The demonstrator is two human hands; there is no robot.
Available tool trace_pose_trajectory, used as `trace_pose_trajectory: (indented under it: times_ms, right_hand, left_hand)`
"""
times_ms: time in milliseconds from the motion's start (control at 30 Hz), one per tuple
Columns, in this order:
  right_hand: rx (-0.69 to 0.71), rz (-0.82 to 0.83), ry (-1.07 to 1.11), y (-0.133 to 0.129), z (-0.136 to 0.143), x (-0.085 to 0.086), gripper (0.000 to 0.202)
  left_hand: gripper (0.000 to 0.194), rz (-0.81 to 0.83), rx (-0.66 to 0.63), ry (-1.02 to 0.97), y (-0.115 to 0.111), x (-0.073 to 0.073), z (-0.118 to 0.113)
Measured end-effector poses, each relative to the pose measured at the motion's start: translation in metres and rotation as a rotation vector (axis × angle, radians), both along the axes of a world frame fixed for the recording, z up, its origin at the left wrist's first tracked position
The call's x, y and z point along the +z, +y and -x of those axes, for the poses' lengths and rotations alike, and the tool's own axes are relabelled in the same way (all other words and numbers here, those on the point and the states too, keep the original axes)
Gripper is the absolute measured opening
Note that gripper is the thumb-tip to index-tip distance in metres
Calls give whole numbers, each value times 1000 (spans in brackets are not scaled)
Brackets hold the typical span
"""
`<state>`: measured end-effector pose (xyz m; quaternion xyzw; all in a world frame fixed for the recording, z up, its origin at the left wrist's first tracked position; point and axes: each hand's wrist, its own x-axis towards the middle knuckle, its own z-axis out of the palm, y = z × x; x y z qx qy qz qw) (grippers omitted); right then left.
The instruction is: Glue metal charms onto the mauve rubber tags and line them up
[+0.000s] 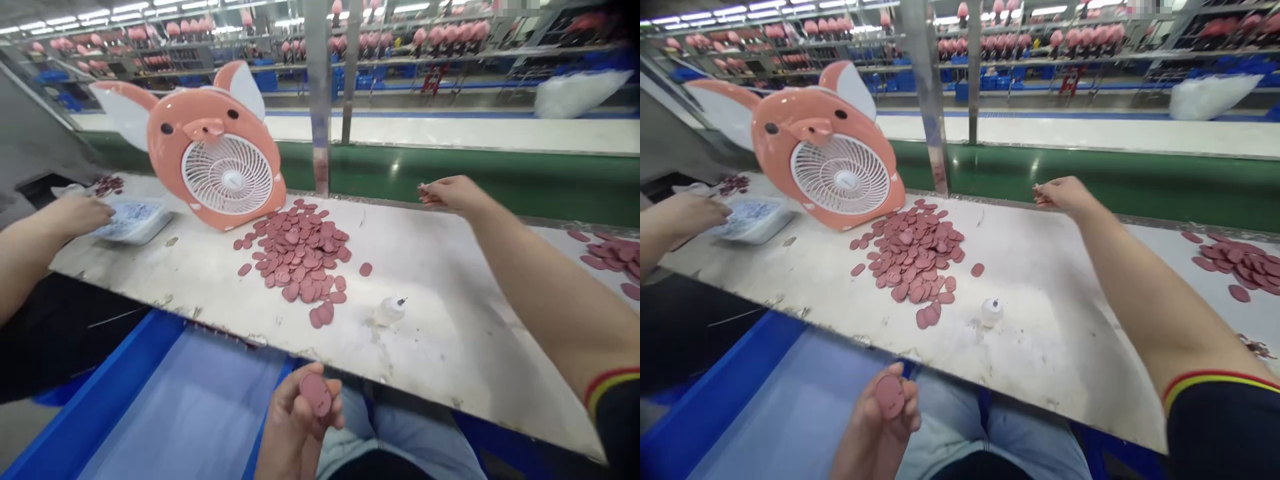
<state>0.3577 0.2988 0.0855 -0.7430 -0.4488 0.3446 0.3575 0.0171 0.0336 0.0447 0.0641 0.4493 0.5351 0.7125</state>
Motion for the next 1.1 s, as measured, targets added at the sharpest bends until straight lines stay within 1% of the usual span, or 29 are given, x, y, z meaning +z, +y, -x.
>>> trace_pose_trajectory:
  times_ms: [33,100,167,233,333,367,400,433,467,533,633,800,933,1100]
  right_hand:
    - [17,-31,75,-16,1,7,48]
    - [39,-107,186,-50,7,19,47]
    - [50,-205,279,-89,20,27,38]
    - [82,-294,351,-134,40,29,36]
    - [190,-351,421,-203,79,22,27]
    - [265,-343,441,-223,93,19,23]
    - [394,-334,442,-241,105,17,17]
    - [497,-313,386,-255,116,14,13]
    - [572,-315,331,-267,125,12,11]
    - [675,-320,235,-280,137,11,15]
    - [740,-328,185,-285,146,12,17]
    - [747,-364,126,-285,148,15,14]
    - [746,-378,67,-287,147,13,15]
    - [787,-398,-6,-288,147,12,18]
  left_hand:
    - [53,-9,-38,-24,-2,1,0]
    - [51,-29,-117,-59,-8,1,1]
    - [49,-57,-203,-101,-15,-3,3]
    - [46,-118,-291,-172,-21,-9,5]
    - [40,-199,-370,-244,-29,-16,4]
    - [40,-207,-376,-242,-32,-16,4]
    - [40,-202,-377,-231,-34,-15,2]
    - [40,-195,-382,-219,-35,-14,1]
    - [40,-186,-392,-210,-37,-11,0]
    - [40,-168,-420,-198,-38,-6,-2]
    - [40,-154,-438,-176,-39,0,-4]
    - [41,-127,-426,-157,-41,3,-7]
    - [39,-116,-414,-145,-43,2,-9]
    - [36,-117,-404,-161,-43,1,-9]
